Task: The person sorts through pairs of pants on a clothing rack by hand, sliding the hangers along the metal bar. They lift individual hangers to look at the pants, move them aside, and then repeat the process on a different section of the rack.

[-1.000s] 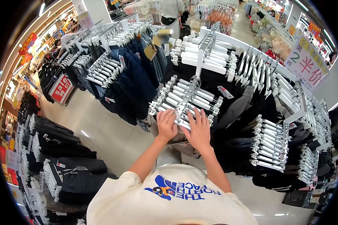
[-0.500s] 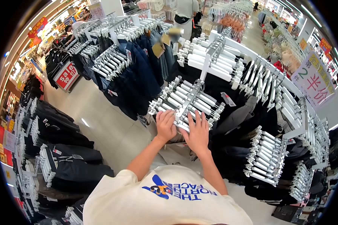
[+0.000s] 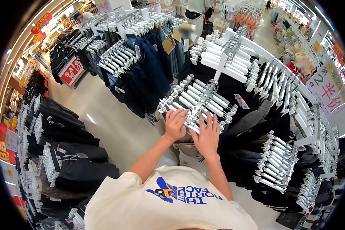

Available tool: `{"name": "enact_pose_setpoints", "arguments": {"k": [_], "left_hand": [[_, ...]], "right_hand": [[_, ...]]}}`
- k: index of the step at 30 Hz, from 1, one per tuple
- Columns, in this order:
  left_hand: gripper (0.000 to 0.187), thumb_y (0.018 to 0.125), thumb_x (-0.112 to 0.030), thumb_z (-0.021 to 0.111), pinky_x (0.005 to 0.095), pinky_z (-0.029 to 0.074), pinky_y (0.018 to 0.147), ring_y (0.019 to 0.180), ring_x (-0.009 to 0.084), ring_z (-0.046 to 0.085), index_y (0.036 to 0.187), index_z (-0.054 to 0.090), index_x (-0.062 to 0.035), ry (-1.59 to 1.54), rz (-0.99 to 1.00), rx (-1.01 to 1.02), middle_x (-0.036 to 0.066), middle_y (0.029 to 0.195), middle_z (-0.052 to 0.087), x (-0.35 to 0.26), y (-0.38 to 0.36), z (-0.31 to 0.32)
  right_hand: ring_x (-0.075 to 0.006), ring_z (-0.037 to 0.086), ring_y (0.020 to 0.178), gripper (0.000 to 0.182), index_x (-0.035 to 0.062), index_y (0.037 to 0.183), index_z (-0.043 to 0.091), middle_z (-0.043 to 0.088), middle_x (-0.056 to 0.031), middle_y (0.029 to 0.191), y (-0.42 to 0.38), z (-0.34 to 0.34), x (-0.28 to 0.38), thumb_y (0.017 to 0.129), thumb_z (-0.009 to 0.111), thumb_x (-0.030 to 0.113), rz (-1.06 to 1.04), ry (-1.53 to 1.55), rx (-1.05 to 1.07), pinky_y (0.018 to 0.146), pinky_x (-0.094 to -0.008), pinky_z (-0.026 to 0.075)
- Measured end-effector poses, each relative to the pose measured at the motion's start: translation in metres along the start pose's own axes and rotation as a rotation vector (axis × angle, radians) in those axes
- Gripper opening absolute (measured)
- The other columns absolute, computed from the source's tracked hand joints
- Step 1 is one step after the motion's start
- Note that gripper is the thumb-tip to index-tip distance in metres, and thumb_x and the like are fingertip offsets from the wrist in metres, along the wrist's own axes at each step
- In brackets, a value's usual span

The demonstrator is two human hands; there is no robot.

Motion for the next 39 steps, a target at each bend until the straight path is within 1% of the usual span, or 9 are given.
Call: {"name": "enact_pose_setpoints", "arguments": {"k": [7, 13, 16, 19, 23, 27, 32, 36, 39], "left_hand": [[0.024, 0.084, -0.007, 0.058, 0.0509, 0.041, 0.114, 0.128, 0.0304, 0.067, 0.101, 0.074, -0.0033, 0.005, -0.04, -0.037, 0.009, 0.136, 0.077, -0.003, -0.002, 0.001], [0.024, 0.085, -0.007, 0.059, 0.0514, 0.042, 0.112, 0.125, 0.0321, 0.068, 0.102, 0.074, -0.0025, 0.005, -0.041, -0.068, 0.01, 0.137, 0.076, -0.007, -0.004, 0.004], [0.026, 0.084, -0.006, 0.059, 0.0516, 0.042, 0.112, 0.126, 0.0325, 0.067, 0.103, 0.074, -0.0022, -0.001, -0.083, -0.026, 0.01, 0.136, 0.076, -0.012, -0.004, -0.003], [0.028, 0.083, -0.006, 0.059, 0.0515, 0.041, 0.113, 0.126, 0.0327, 0.067, 0.105, 0.074, -0.0019, 0.028, -0.09, -0.046, 0.01, 0.136, 0.076, -0.016, -0.008, -0.003], [0.029, 0.08, -0.004, 0.058, 0.0517, 0.041, 0.115, 0.126, 0.0326, 0.067, 0.105, 0.073, -0.002, 0.024, -0.093, -0.07, 0.011, 0.135, 0.076, -0.016, -0.003, 0.002], [0.031, 0.079, -0.005, 0.059, 0.0517, 0.04, 0.115, 0.126, 0.0332, 0.068, 0.107, 0.072, -0.0018, 0.026, -0.048, -0.026, 0.012, 0.133, 0.076, -0.011, -0.001, 0.0], [0.036, 0.079, -0.006, 0.059, 0.0527, 0.04, 0.116, 0.127, 0.0344, 0.067, 0.112, 0.073, -0.0002, 0.021, -0.038, -0.055, 0.014, 0.13, 0.075, -0.011, -0.009, 0.001], [0.037, 0.08, -0.006, 0.059, 0.0545, 0.04, 0.116, 0.128, 0.0359, 0.067, 0.113, 0.074, 0.0004, 0.026, -0.083, -0.087, 0.015, 0.129, 0.075, -0.014, -0.01, 0.005], [0.036, 0.08, -0.005, 0.059, 0.0562, 0.04, 0.117, 0.129, 0.0371, 0.066, 0.112, 0.075, 0.0007, 0.043, -0.108, -0.092, 0.016, 0.125, 0.075, -0.016, -0.015, 0.009]], "right_hand": [[-0.0541, 0.037, 0.154, 0.071, 0.0027, 0.154, 0.058, 0.047, -0.0278, 0.162, 0.004, 0.0, -0.003, 0.101, 0.074, 0.046, -0.038, -0.002, 0.012, 0.123, -0.0625, 0.033], [-0.055, 0.035, 0.154, 0.071, 0.0024, 0.155, 0.056, 0.044, -0.0279, 0.163, 0.005, -0.005, -0.01, 0.102, 0.074, 0.045, -0.063, -0.009, 0.055, 0.123, -0.064, 0.032], [-0.0556, 0.035, 0.155, 0.071, 0.0024, 0.155, 0.055, 0.044, -0.0281, 0.164, 0.005, -0.005, -0.009, 0.102, 0.073, 0.045, -0.071, -0.013, 0.082, 0.123, -0.0645, 0.033], [-0.0546, 0.036, 0.155, 0.073, 0.0046, 0.155, 0.055, 0.044, -0.0271, 0.164, 0.003, -0.006, -0.015, 0.101, 0.075, 0.049, -0.086, -0.001, 0.075, 0.123, -0.0636, 0.033], [-0.0545, 0.037, 0.154, 0.072, 0.0062, 0.155, 0.056, 0.045, -0.026, 0.164, 0.005, -0.006, -0.016, 0.1, 0.076, 0.048, -0.063, 0.043, 0.053, 0.123, -0.0624, 0.034], [-0.0544, 0.037, 0.153, 0.073, 0.0057, 0.155, 0.056, 0.045, -0.0264, 0.163, 0.001, -0.004, -0.013, 0.099, 0.077, 0.047, -0.049, 0.036, 0.014, 0.122, -0.0625, 0.034], [-0.0549, 0.038, 0.152, 0.075, 0.0047, 0.157, 0.055, 0.046, -0.0271, 0.162, 0.0, -0.004, -0.014, 0.098, 0.078, 0.046, -0.073, 0.061, 0.025, 0.122, -0.0629, 0.034], [-0.0565, 0.038, 0.152, 0.076, 0.0081, 0.16, 0.054, 0.047, -0.0288, 0.162, 0.001, -0.006, -0.018, 0.098, 0.078, 0.045, -0.093, 0.086, 0.041, 0.123, -0.0626, 0.033], [-0.0556, 0.038, 0.153, 0.076, 0.009, 0.16, 0.055, 0.047, -0.0278, 0.162, -0.003, -0.008, -0.022, 0.098, 0.077, 0.047, -0.09, 0.082, 0.049, 0.123, -0.0621, 0.033]]}}
Point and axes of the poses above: each hand's wrist, its own y-axis towards the middle knuckle, its own z-axis out of the palm, x = y × z, the point moved 2 cm from there along y, towards the middle knuckle
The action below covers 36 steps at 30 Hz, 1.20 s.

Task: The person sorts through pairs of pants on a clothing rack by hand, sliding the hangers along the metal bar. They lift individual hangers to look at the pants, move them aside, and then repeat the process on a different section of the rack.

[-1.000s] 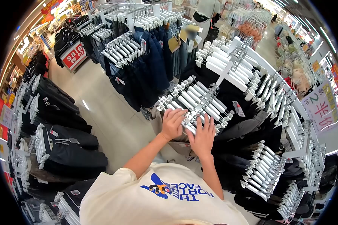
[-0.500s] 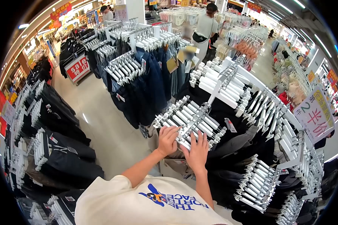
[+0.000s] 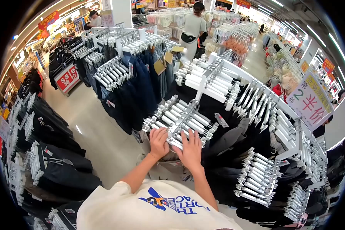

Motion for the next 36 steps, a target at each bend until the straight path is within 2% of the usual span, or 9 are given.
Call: {"name": "enact_pose_setpoints", "arguments": {"k": [6, 15, 17, 18, 28, 35, 36], "left_hand": [[0.037, 0.08, -0.005, 0.061, 0.0579, 0.039, 0.118, 0.131, 0.0378, 0.065, 0.114, 0.073, 0.0018, 0.007, 0.022, 0.077, 0.017, 0.126, 0.074, 0.004, 0.002, -0.009], [0.037, 0.081, -0.005, 0.06, 0.0589, 0.038, 0.118, 0.132, 0.0379, 0.064, 0.115, 0.073, 0.0019, -0.021, 0.072, 0.107, 0.017, 0.129, 0.074, 0.013, 0.008, -0.006], [0.027, 0.076, -0.005, 0.059, 0.0593, 0.037, 0.118, 0.131, 0.0399, 0.064, 0.101, 0.068, 0.0011, -0.035, 0.078, 0.059, 0.019, 0.117, 0.072, 0.01, 0.009, -0.005], [0.036, 0.082, -0.006, 0.06, 0.0559, 0.037, 0.119, 0.132, 0.0355, 0.065, 0.115, 0.074, -0.0015, -0.007, 0.063, 0.089, 0.016, 0.129, 0.075, 0.011, 0.006, -0.006], [0.036, 0.084, -0.007, 0.061, 0.0566, 0.039, 0.117, 0.131, 0.0352, 0.066, 0.117, 0.074, -0.0022, -0.05, 0.057, 0.055, 0.015, 0.13, 0.075, 0.012, 0.004, -0.003], [0.034, 0.085, -0.009, 0.062, 0.0534, 0.037, 0.117, 0.131, 0.0325, 0.066, 0.116, 0.074, -0.0022, -0.038, 0.077, 0.085, 0.012, 0.135, 0.075, 0.012, 0.005, -0.011], [0.027, 0.078, -0.007, 0.061, 0.0576, 0.039, 0.115, 0.128, 0.0379, 0.066, 0.102, 0.07, 0.0003, -0.048, 0.087, 0.061, 0.018, 0.125, 0.074, 0.011, 0.006, -0.007]], "right_hand": [[-0.0548, 0.04, 0.152, 0.074, 0.0077, 0.157, 0.056, 0.048, -0.0274, 0.162, 0.003, 0.001, 0.005, 0.098, 0.077, 0.046, 0.0, -0.007, -0.032, 0.123, -0.0617, 0.035], [-0.0525, 0.038, 0.155, 0.074, 0.0116, 0.159, 0.055, 0.046, -0.0252, 0.164, 0.001, 0.008, 0.008, 0.098, 0.078, 0.045, 0.057, 0.014, -0.067, 0.125, -0.0596, 0.034], [-0.0526, 0.037, 0.156, 0.074, 0.0104, 0.159, 0.054, 0.046, -0.0252, 0.165, 0.0, 0.009, 0.009, 0.099, 0.077, 0.046, 0.052, 0.005, -0.06, 0.125, -0.0596, 0.034], [-0.0541, 0.037, 0.155, 0.075, 0.0097, 0.16, 0.055, 0.046, -0.0267, 0.165, 0.0, 0.007, 0.01, 0.098, 0.077, 0.045, 0.047, 0.015, -0.05, 0.126, -0.0615, 0.032], [-0.0543, 0.037, 0.154, 0.076, 0.0099, 0.159, 0.055, 0.046, -0.0257, 0.164, 0.007, 0.0, 0.006, 0.097, 0.078, 0.047, 0.06, 0.014, 0.018, 0.125, -0.0623, 0.032], [-0.0523, 0.037, 0.156, 0.075, 0.0065, 0.156, 0.056, 0.047, -0.0247, 0.163, 0.005, 0.002, 0.008, 0.097, 0.079, 0.046, 0.042, 0.005, -0.032, 0.124, -0.0602, 0.034], [-0.0523, 0.037, 0.156, 0.075, 0.0065, 0.156, 0.056, 0.047, -0.0247, 0.163, 0.004, 0.001, 0.009, 0.097, 0.079, 0.046, 0.055, -0.004, -0.034, 0.124, -0.0602, 0.034]]}}
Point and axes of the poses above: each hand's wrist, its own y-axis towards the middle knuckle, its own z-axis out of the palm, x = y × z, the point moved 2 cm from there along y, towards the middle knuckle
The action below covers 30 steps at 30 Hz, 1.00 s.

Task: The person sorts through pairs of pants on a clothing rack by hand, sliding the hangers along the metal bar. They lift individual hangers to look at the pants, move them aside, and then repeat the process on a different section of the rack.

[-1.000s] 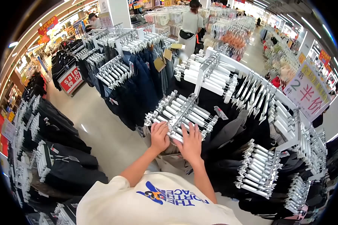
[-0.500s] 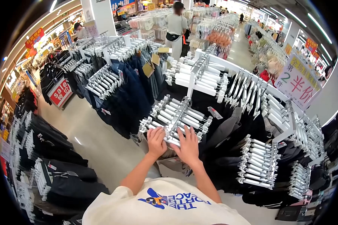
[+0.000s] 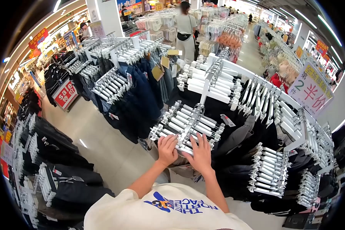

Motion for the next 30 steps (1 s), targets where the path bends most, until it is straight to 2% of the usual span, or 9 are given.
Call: {"name": "enact_pose_setpoints", "arguments": {"k": [5, 9, 13, 16, 17, 19, 22, 27, 30], "left_hand": [[0.02, 0.078, -0.007, 0.061, 0.0553, 0.038, 0.114, 0.126, 0.0364, 0.067, 0.095, 0.069, 0.0003, -0.052, 0.028, 0.011, 0.017, 0.126, 0.076, 0.01, 0.006, 0.009], [0.018, 0.08, -0.006, 0.06, 0.0512, 0.038, 0.11, 0.126, 0.0322, 0.068, 0.095, 0.069, -0.0009, -0.083, 0.071, 0.019, 0.012, 0.129, 0.078, 0.015, 0.007, 0.011], [0.026, 0.081, -0.007, 0.062, 0.0469, 0.038, 0.109, 0.125, 0.0288, 0.069, 0.104, 0.075, -0.0051, -0.106, 0.096, 0.027, 0.007, 0.132, 0.078, 0.021, 0.012, 0.008], [0.029, 0.082, -0.008, 0.065, 0.042, 0.038, 0.108, 0.125, 0.0238, 0.069, 0.108, 0.077, -0.009, -0.133, 0.126, 0.081, 0.005, 0.135, 0.078, 0.027, 0.011, 0.003], [0.029, 0.082, -0.008, 0.065, 0.0406, 0.038, 0.108, 0.125, 0.0227, 0.069, 0.108, 0.077, -0.01, -0.128, 0.139, 0.093, 0.004, 0.136, 0.078, 0.028, 0.012, 0.001], [0.036, 0.089, -0.011, 0.065, 0.0394, 0.04, 0.109, 0.129, 0.0207, 0.068, 0.123, 0.077, -0.0081, -0.139, 0.172, 0.145, 0.003, 0.143, 0.075, 0.034, 0.011, -0.001], [0.035, 0.082, -0.01, 0.067, 0.038, 0.037, 0.108, 0.125, 0.018, 0.069, 0.116, 0.078, -0.0116, -0.17, 0.253, 0.121, 0.002, 0.139, 0.077, 0.04, 0.013, -0.001], [0.036, 0.084, -0.011, 0.067, 0.0371, 0.036, 0.109, 0.127, 0.0169, 0.068, 0.119, 0.078, -0.0116, -0.236, 0.304, 0.157, 0.001, 0.142, 0.076, 0.046, 0.014, -0.001], [0.04, 0.086, -0.012, 0.066, 0.0376, 0.033, 0.115, 0.13, 0.0175, 0.066, 0.124, 0.077, -0.0113, -0.269, 0.278, 0.198, 0.0, 0.143, 0.075, 0.047, 0.012, -0.001]], "right_hand": [[-0.0518, 0.039, 0.155, 0.07, 0.0059, 0.151, 0.06, 0.047, -0.0232, 0.164, 0.003, 0.001, 0.006, 0.097, 0.079, 0.046, 0.047, -0.011, -0.008, 0.123, -0.0594, 0.034], [-0.0507, 0.039, 0.154, 0.073, 0.0101, 0.154, 0.059, 0.048, -0.0221, 0.163, 0.004, 0.001, 0.009, 0.095, 0.079, 0.048, 0.077, -0.041, -0.001, 0.124, -0.0597, 0.035], [-0.0485, 0.038, 0.156, 0.074, 0.008, 0.152, 0.06, 0.048, -0.0205, 0.163, 0.005, 0.001, 0.01, 0.094, 0.079, 0.05, 0.093, -0.08, 0.032, 0.125, -0.0587, 0.034], [-0.0514, 0.037, 0.157, 0.066, 0.0039, 0.137, 0.062, 0.046, -0.0215, 0.164, 0.011, -0.001, 0.014, 0.091, 0.084, 0.046, 0.112, -0.064, 0.027, 0.121, -0.0604, 0.037], [-0.047, 0.037, 0.157, 0.076, 0.0089, 0.15, 0.062, 0.048, -0.0182, 0.163, 0.01, 0.002, 0.011, 0.09, 0.084, 0.049, 0.131, -0.074, 0.037, 0.124, -0.058, 0.035], [-0.0459, 0.037, 0.158, 0.077, 0.0093, 0.15, 0.063, 0.048, -0.0171, 0.163, 0.013, -0.001, 0.012, 0.087, 0.087, 0.048, 0.17, -0.046, 0.055, 0.124, -0.0578, 0.036], [-0.0454, 0.038, 0.157, 0.08, 0.0114, 0.148, 0.064, 0.049, -0.0152, 0.164, 0.016, -0.002, 0.011, 0.081, 0.092, 0.046, 0.209, -0.014, 0.047, 0.124, -0.0577, 0.036], [-0.0446, 0.037, 0.16, 0.082, 0.0142, 0.146, 0.066, 0.048, -0.0139, 0.166, 0.016, -0.003, 0.016, 0.076, 0.096, 0.044, 0.319, 0.018, 0.074, 0.125, -0.0573, 0.036], [-0.0445, 0.038, 0.16, 0.085, 0.01, 0.145, 0.066, 0.049, -0.0158, 0.166, 0.017, -0.004, 0.022, 0.073, 0.098, 0.041, 0.347, 0.047, 0.07, 0.126, -0.0564, 0.036]]}}
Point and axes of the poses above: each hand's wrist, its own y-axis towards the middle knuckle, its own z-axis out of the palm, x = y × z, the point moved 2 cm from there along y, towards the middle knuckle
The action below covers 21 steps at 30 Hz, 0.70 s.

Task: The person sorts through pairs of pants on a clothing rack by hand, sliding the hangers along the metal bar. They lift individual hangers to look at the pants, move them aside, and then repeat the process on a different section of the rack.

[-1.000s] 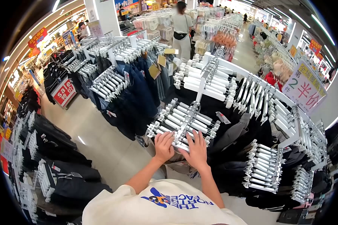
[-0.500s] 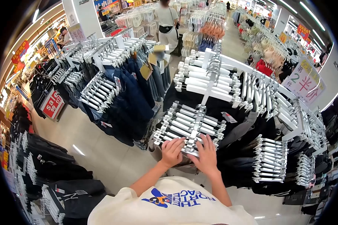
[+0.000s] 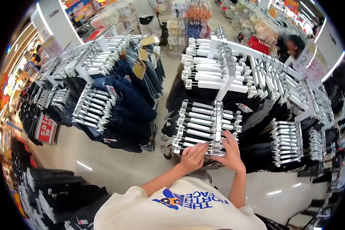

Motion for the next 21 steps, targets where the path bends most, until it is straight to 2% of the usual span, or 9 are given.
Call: {"name": "enact_pose_setpoints", "arguments": {"k": [1, 3, 6, 7, 9, 12, 16, 20, 21], "left_hand": [[0.04, 0.086, -0.012, 0.066, 0.0376, 0.033, 0.115, 0.13, 0.0175, 0.066, 0.124, 0.077, -0.0113, -0.028, 0.003, 0.01, 0.0, 0.143, 0.075, 0.002, -0.002, 0.001], [0.044, 0.092, -0.014, 0.063, 0.0364, 0.035, 0.113, 0.135, 0.0153, 0.064, 0.134, 0.076, -0.0114, -0.019, -0.017, -0.002, -0.001, 0.147, 0.072, 0.0, -0.007, 0.004], [0.043, 0.093, -0.015, 0.063, 0.0366, 0.034, 0.113, 0.135, 0.0152, 0.063, 0.134, 0.076, -0.0105, -0.039, -0.006, 0.0, 0.0, 0.146, 0.073, 0.002, -0.005, 0.003], [0.043, 0.093, -0.015, 0.063, 0.0366, 0.034, 0.113, 0.136, 0.0151, 0.063, 0.134, 0.076, -0.0104, -0.039, 0.003, -0.002, 0.0, 0.146, 0.073, 0.003, -0.004, 0.003], [0.044, 0.093, -0.016, 0.063, 0.0362, 0.032, 0.114, 0.136, 0.0151, 0.062, 0.135, 0.075, -0.0104, -0.041, 0.026, 0.013, 0.0, 0.147, 0.072, 0.004, -0.003, 0.005], [0.048, 0.091, -0.018, 0.065, 0.0362, 0.03, 0.116, 0.138, 0.0149, 0.06, 0.137, 0.074, -0.0113, -0.005, 0.017, 0.022, -0.001, 0.149, 0.07, 0.004, -0.004, 0.009], [0.049, 0.091, -0.025, 0.065, 0.0374, 0.027, 0.119, 0.141, 0.0139, 0.058, 0.138, 0.074, -0.0141, 0.08, 0.029, 0.024, -0.004, 0.152, 0.069, 0.004, -0.007, 0.017], [0.052, 0.093, -0.029, 0.064, 0.0381, 0.025, 0.12, 0.143, 0.0126, 0.055, 0.142, 0.073, -0.0155, 0.154, 0.102, 0.061, -0.005, 0.155, 0.067, 0.01, -0.012, 0.018], [0.054, 0.086, -0.025, 0.068, 0.0393, 0.027, 0.115, 0.137, 0.015, 0.058, 0.138, 0.074, -0.0137, 0.123, 0.098, 0.044, -0.004, 0.148, 0.071, 0.009, -0.008, 0.016]], "right_hand": [[-0.0449, 0.039, 0.159, 0.086, 0.0079, 0.145, 0.066, 0.049, -0.0182, 0.166, 0.0, -0.002, 0.001, 0.071, 0.099, 0.039, -0.003, 0.005, -0.001, 0.126, -0.0557, 0.035], [-0.0454, 0.04, 0.159, 0.082, 0.0051, 0.14, 0.068, 0.05, -0.0206, 0.165, -0.002, -0.002, 0.001, 0.07, 0.1, 0.033, 0.006, 0.018, -0.014, 0.126, -0.0535, 0.036], [-0.0446, 0.039, 0.16, 0.078, 0.005, 0.138, 0.07, 0.05, -0.0204, 0.165, -0.003, -0.004, 0.007, 0.07, 0.099, 0.03, 0.052, 0.046, -0.002, 0.128, -0.053, 0.034], [-0.0436, 0.039, 0.16, 0.081, 0.0062, 0.141, 0.069, 0.05, -0.0196, 0.165, -0.004, -0.001, 0.004, 0.069, 0.099, 0.03, 0.035, 0.04, -0.014, 0.128, -0.0532, 0.034], [-0.0421, 0.037, 0.162, 0.085, 0.0108, 0.147, 0.066, 0.051, -0.0124, 0.167, -0.002, -0.002, 0.003, 0.072, 0.098, 0.033, 0.016, 0.056, -0.025, 0.127, -0.0546, 0.034], [-0.0404, 0.037, 0.162, 0.088, 0.014, 0.148, 0.067, 0.052, -0.0089, 0.166, 0.001, -0.003, -0.001, 0.067, 0.099, 0.027, 0.019, 0.09, -0.019, 0.128, -0.0541, 0.035], [-0.0389, 0.039, 0.161, 0.087, 0.0185, 0.146, 0.068, 0.053, -0.0079, 0.164, 0.007, -0.005, -0.002, 0.064, 0.097, 0.019, 0.046, 0.103, -0.011, 0.129, -0.053, 0.035], [-0.0386, 0.039, 0.16, 0.085, 0.0167, 0.145, 0.069, 0.053, -0.0081, 0.164, 0.011, -0.002, -0.011, 0.064, 0.094, 0.015, 0.039, 0.137, 0.006, 0.129, -0.0526, 0.035], [-0.0386, 0.039, 0.16, 0.085, 0.0167, 0.145, 0.069, 0.053, -0.0081, 0.164, 0.014, -0.005, -0.009, 0.064, 0.094, 0.015, 0.048, 0.137, 0.001, 0.129, -0.0526, 0.035]]}}
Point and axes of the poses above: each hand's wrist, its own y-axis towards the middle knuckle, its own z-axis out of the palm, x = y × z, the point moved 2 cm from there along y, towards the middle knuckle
